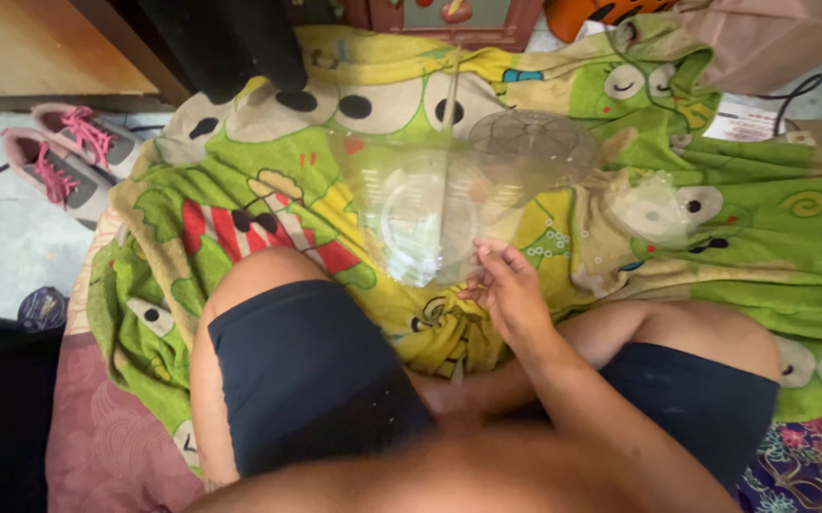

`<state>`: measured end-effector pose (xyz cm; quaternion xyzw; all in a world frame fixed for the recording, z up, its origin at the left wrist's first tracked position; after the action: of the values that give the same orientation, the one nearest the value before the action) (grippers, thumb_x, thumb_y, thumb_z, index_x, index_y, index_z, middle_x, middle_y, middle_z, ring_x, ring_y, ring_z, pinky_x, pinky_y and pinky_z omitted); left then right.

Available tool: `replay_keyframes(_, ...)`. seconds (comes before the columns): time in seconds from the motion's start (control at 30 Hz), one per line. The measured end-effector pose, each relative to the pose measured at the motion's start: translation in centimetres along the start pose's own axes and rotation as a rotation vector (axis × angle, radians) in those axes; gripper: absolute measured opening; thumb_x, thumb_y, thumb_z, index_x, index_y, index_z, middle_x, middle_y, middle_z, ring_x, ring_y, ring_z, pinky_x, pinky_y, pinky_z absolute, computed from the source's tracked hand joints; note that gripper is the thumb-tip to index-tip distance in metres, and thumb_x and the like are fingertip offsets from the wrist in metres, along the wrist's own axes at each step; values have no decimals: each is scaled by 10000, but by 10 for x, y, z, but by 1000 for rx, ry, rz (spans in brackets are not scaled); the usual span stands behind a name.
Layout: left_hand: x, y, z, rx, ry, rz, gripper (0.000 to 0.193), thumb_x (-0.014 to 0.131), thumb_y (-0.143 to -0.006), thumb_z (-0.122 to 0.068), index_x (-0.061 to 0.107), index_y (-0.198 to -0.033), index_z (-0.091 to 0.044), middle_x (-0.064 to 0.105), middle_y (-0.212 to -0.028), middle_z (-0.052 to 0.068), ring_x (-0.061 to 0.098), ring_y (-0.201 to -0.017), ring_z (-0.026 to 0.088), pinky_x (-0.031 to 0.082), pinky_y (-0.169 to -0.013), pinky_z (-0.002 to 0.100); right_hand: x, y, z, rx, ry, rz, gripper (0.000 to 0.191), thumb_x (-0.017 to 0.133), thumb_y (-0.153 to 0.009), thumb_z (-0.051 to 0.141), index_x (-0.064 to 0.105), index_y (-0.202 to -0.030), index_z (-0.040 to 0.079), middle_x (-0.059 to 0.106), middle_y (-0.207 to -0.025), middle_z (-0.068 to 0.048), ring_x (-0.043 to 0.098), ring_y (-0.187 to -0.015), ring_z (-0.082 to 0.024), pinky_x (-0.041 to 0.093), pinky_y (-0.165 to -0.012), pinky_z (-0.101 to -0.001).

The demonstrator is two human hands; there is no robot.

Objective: The person sits on a bed and takes apart a small plastic pet carrier, separating the clear dome lid from the base and detaching plastic side panels. They then fit the panels and lid back together, pressing the pieces into place on their lap.

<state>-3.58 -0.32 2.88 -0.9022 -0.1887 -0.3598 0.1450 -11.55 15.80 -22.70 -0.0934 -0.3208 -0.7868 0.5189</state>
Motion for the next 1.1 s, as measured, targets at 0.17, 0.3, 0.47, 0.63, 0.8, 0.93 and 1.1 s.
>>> replay_keyframes(0.17, 7, -2, -22, 247, 30, -13, 280, 561, -1062, -279, 679, -1032, -27, 654, -799, 106, 622, -728, 202, 532, -678, 387, -6, 9, 4, 9, 14, -13, 225, 632, -1008, 208, 630, -1190, 76, 645, -970, -27, 627, -712, -149, 590, -664, -373)
replay_keyframes(0.3, 18, -2, -34, 367, -27, -47, 257, 561, -1070, -260, 666, -1050, -27, 648, -829, 105, 618, -759, 201, 527, -709, 383, -3, 19, 6, 37, -57, 44, 207, 590, -1008, 227, 626, -1168, 99, 654, -969, -29, 646, -747, -165, 585, -682, -371)
replay_keyframes(0.47, 23, -2, -57, 495, -101, -89, 229, 562, -1080, -237, 650, -1072, -27, 640, -867, 105, 612, -798, 201, 520, -747, 379, -6, 24, 1, 83, -62, -4, 252, 588, -1017, 268, 645, -1184, 87, 635, -949, 5, 617, -720, -152, 572, -674, -367)
replay_keyframes(0.63, 22, 3, -69, 605, -172, -119, 201, 562, -1091, -214, 634, -1094, -26, 632, -905, 104, 606, -837, 200, 513, -786, 374, -6, 25, -3, 92, -74, 13, 276, 600, -1009, 267, 639, -1200, 73, 645, -947, 6, 610, -707, -151, 569, -683, -362)
replay_keyframes(0.8, 17, 8, -68, 705, -233, -128, 174, 563, -1101, -191, 617, -1116, -26, 625, -943, 103, 600, -875, 200, 507, -824, 370, -7, 27, -4, 97, -82, 10, 296, 599, -1003, 261, 643, -1220, 64, 665, -942, 4, 624, -711, -144, 577, -689, -363)
replay_keyframes(0.93, 5, 12, -75, 780, -298, -151, 154, 563, -1109, -173, 604, -1133, -26, 619, -973, 102, 595, -906, 199, 502, -855, 366, -3, 27, -6, 103, -98, 10, 303, 604, -999, 254, 631, -1234, 66, 668, -942, -7, 629, -712, -146, 582, -681, -373)
replay_keyframes(1.1, 6, 20, -77, 902, -414, -201, 131, 564, -1120, -150, 588, -1155, -26, 611, -1011, 101, 589, -945, 198, 495, -893, 361, 2, 27, -7, 89, -66, -11, 339, 578, -1013, 256, 586, -1296, 70, 663, -993, -51, 648, -737, -180, 565, -627, -356)
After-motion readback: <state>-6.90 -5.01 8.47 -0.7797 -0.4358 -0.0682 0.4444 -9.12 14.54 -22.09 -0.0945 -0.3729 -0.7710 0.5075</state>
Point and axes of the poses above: each hand's wrist, its own y-axis away from the middle knuckle, its own x-axis out of the palm, z = x × y, the point moved 9 cm from there along -y, towards the middle knuckle
